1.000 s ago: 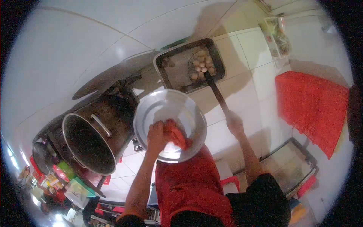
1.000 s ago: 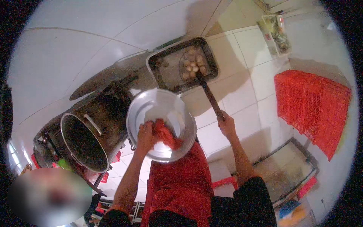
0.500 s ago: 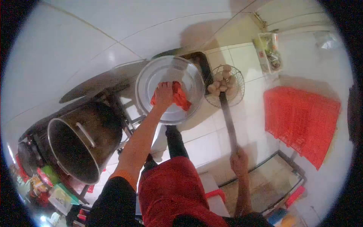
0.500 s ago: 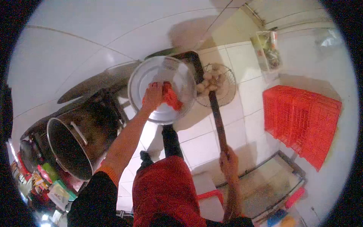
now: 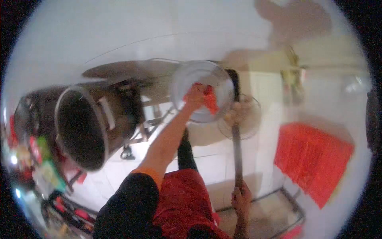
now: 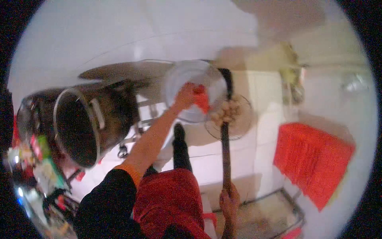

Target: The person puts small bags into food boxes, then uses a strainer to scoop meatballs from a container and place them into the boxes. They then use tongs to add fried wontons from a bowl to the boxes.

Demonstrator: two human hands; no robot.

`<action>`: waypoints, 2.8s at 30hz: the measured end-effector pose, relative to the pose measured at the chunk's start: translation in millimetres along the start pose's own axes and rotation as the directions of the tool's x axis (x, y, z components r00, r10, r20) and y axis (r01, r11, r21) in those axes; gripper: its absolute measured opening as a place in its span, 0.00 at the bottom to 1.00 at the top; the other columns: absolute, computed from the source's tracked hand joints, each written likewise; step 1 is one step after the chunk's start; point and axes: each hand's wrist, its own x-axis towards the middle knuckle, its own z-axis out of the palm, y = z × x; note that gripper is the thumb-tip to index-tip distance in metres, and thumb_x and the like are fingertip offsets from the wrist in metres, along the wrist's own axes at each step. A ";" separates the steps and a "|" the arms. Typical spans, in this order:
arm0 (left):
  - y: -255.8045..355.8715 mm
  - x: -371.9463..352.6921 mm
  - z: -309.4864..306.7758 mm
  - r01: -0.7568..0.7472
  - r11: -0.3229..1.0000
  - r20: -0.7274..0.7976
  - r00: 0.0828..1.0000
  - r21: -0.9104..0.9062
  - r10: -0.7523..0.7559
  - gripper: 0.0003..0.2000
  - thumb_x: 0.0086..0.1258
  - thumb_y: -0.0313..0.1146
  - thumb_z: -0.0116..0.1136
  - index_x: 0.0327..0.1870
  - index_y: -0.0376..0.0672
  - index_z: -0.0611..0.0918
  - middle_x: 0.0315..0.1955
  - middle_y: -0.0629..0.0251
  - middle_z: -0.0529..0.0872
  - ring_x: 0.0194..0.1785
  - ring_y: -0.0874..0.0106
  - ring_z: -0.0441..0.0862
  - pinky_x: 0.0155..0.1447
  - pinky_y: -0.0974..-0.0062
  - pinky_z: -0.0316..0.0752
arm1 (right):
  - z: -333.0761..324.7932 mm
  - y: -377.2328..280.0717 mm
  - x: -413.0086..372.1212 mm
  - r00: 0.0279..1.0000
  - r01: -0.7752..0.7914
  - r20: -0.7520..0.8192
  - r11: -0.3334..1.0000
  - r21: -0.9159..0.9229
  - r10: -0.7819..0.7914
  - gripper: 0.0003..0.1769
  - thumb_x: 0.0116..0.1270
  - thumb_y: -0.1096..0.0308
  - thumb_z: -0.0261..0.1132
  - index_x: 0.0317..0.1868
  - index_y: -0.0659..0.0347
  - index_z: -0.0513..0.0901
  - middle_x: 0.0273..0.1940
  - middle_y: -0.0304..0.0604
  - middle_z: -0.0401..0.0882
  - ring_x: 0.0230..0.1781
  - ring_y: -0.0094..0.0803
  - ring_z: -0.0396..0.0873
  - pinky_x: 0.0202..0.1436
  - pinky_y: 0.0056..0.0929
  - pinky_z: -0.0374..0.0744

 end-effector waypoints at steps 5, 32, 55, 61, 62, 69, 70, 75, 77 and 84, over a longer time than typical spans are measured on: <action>-66.7 -158.6 52.0 0.064 0.947 0.092 0.995 -0.314 -0.037 0.30 0.68 0.42 0.58 0.67 0.35 0.70 0.64 0.43 0.75 0.69 0.50 0.71 0.75 0.59 0.62 | -4.3 14.6 -35.4 0.960 0.280 0.061 0.934 -0.222 -0.273 0.20 0.68 0.63 0.57 0.56 0.65 0.77 0.25 0.34 0.71 0.20 0.21 0.69 0.21 0.22 0.70; -60.2 -941.6 -294.7 -0.268 -0.159 -0.086 0.714 -0.950 -0.695 0.21 0.80 0.45 0.51 0.61 0.36 0.75 0.54 0.65 0.80 0.51 0.74 0.78 0.58 0.76 0.73 | 212.9 -68.4 -477.1 0.470 0.554 0.882 0.789 -0.267 -0.031 0.23 0.68 0.69 0.57 0.64 0.59 0.72 0.25 0.32 0.69 0.15 0.16 0.60 0.16 0.17 0.58; -326.6 -1132.3 -470.8 -0.650 0.036 0.107 -0.179 -0.759 -0.978 0.05 0.77 0.31 0.50 0.41 0.42 0.71 0.22 0.73 0.70 0.23 0.78 0.72 0.32 0.73 0.77 | 744.1 66.9 -666.3 -0.267 0.883 0.606 0.442 -0.157 0.749 0.22 0.78 0.63 0.52 0.67 0.64 0.70 0.43 0.39 0.82 0.30 0.22 0.78 0.35 0.23 0.80; -395.5 -1266.6 -507.3 -0.706 -0.050 0.177 -0.108 -0.707 -0.978 0.06 0.76 0.32 0.52 0.42 0.41 0.73 0.22 0.72 0.70 0.22 0.78 0.71 0.30 0.74 0.75 | 956.1 126.6 -673.4 -0.140 0.766 0.707 0.528 -0.367 0.693 0.22 0.77 0.56 0.56 0.61 0.65 0.75 0.41 0.45 0.82 0.36 0.30 0.81 0.39 0.28 0.81; -409.5 -1293.5 -511.5 -0.717 -0.095 0.193 -0.056 -0.690 -0.980 0.06 0.75 0.32 0.53 0.43 0.40 0.73 0.22 0.72 0.70 0.22 0.78 0.71 0.30 0.74 0.74 | 992.5 144.6 -679.0 -0.085 0.685 0.733 0.574 -0.449 0.675 0.25 0.76 0.53 0.55 0.62 0.65 0.73 0.47 0.49 0.82 0.43 0.34 0.82 0.46 0.31 0.82; -464.7 -1413.4 -503.8 -0.696 -0.252 0.159 0.196 -0.672 -0.968 0.08 0.70 0.29 0.55 0.45 0.37 0.73 0.21 0.70 0.71 0.18 0.76 0.70 0.25 0.74 0.71 | 1157.5 263.0 -776.3 -0.316 -0.133 0.628 0.622 -0.771 0.711 0.36 0.76 0.41 0.48 0.67 0.66 0.67 0.64 0.59 0.73 0.64 0.53 0.73 0.69 0.58 0.68; -479.2 -1435.4 -497.7 -0.691 -0.287 0.137 0.265 -0.663 -0.955 0.08 0.71 0.30 0.55 0.45 0.37 0.73 0.21 0.70 0.72 0.17 0.76 0.70 0.24 0.74 0.71 | 1177.1 276.9 -797.1 -0.409 -0.224 0.616 0.580 -0.783 0.674 0.37 0.76 0.41 0.47 0.68 0.66 0.66 0.63 0.59 0.73 0.64 0.55 0.72 0.69 0.61 0.68; -558.3 -1537.8 -531.8 -0.695 -0.410 0.168 0.391 -0.590 -0.905 0.11 0.71 0.33 0.57 0.48 0.37 0.74 0.21 0.71 0.71 0.16 0.76 0.69 0.23 0.74 0.71 | 1273.7 299.8 -917.3 -0.793 -0.201 0.443 0.508 -0.837 0.417 0.34 0.64 0.52 0.65 0.64 0.64 0.69 0.53 0.50 0.76 0.58 0.48 0.74 0.61 0.34 0.78; -575.4 -1560.4 -543.5 -0.677 -0.441 0.188 0.416 -0.589 -0.890 0.12 0.71 0.33 0.58 0.49 0.37 0.75 0.20 0.70 0.70 0.16 0.76 0.68 0.24 0.74 0.71 | 1295.4 309.4 -939.6 -0.667 -0.130 0.598 0.720 -0.682 0.446 0.32 0.63 0.50 0.66 0.59 0.62 0.71 0.48 0.44 0.74 0.52 0.42 0.73 0.56 0.32 0.78; -721.4 -1661.0 -595.5 -0.581 -0.515 0.289 0.440 -0.630 -0.850 0.12 0.71 0.31 0.56 0.49 0.33 0.74 0.20 0.69 0.71 0.16 0.77 0.68 0.19 0.75 0.67 | 1453.4 366.4 -1033.4 -0.815 -0.426 0.564 0.795 -0.431 -0.131 0.21 0.58 0.54 0.75 0.24 0.45 0.68 0.28 0.23 0.60 0.25 0.22 0.61 0.55 0.31 0.69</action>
